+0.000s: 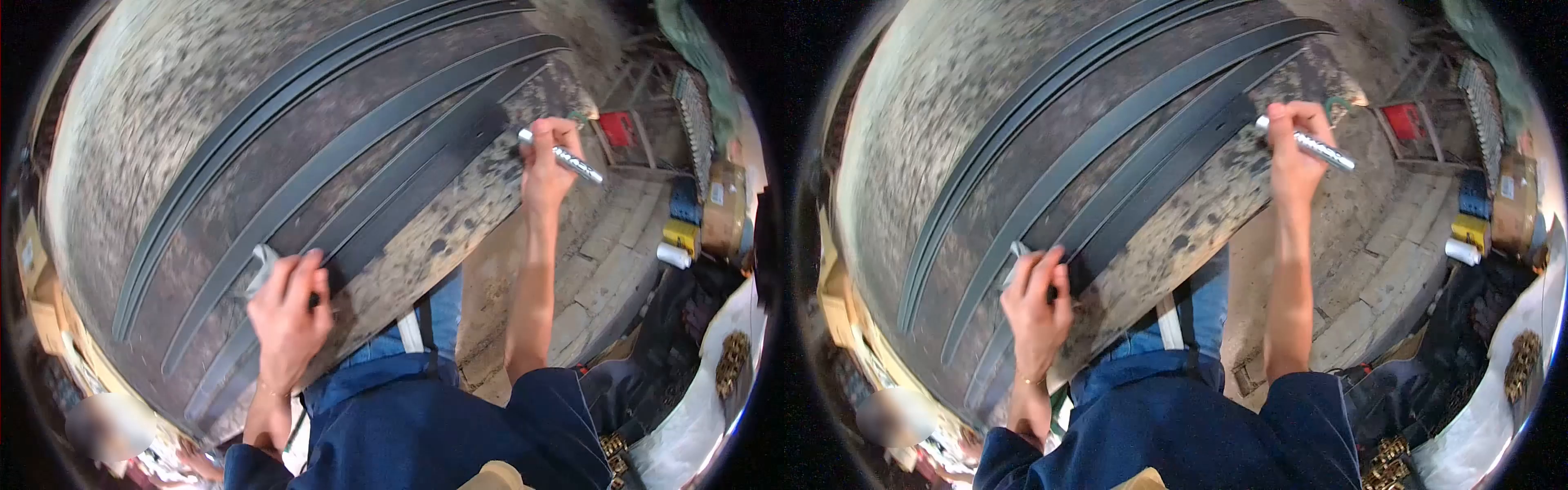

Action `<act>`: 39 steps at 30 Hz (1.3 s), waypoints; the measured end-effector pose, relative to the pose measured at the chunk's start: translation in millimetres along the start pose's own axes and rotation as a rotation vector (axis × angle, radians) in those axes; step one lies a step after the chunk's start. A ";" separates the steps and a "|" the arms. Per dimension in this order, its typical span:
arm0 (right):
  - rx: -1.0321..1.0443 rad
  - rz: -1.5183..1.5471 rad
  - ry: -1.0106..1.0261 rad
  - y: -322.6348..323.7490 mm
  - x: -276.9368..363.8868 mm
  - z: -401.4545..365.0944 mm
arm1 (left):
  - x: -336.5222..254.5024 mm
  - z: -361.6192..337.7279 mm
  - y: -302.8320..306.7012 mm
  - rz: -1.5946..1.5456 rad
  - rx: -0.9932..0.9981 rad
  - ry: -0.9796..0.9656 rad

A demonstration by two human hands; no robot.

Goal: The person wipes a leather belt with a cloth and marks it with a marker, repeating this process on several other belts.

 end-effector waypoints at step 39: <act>0.817 -0.174 0.150 -159.5 33.9 -225.7 | 81.3 -207.2 14.7 0.103 -0.138 0.215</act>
Point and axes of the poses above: each hand's wrist, its own z-axis towards the middle knuckle, its own y-axis out of the back of the hand, x = y × z, the point moved 4 cm from there along z, towards the middle knuckle, and after that the axes turned 6 degrees about z, right-handed, at the moved point
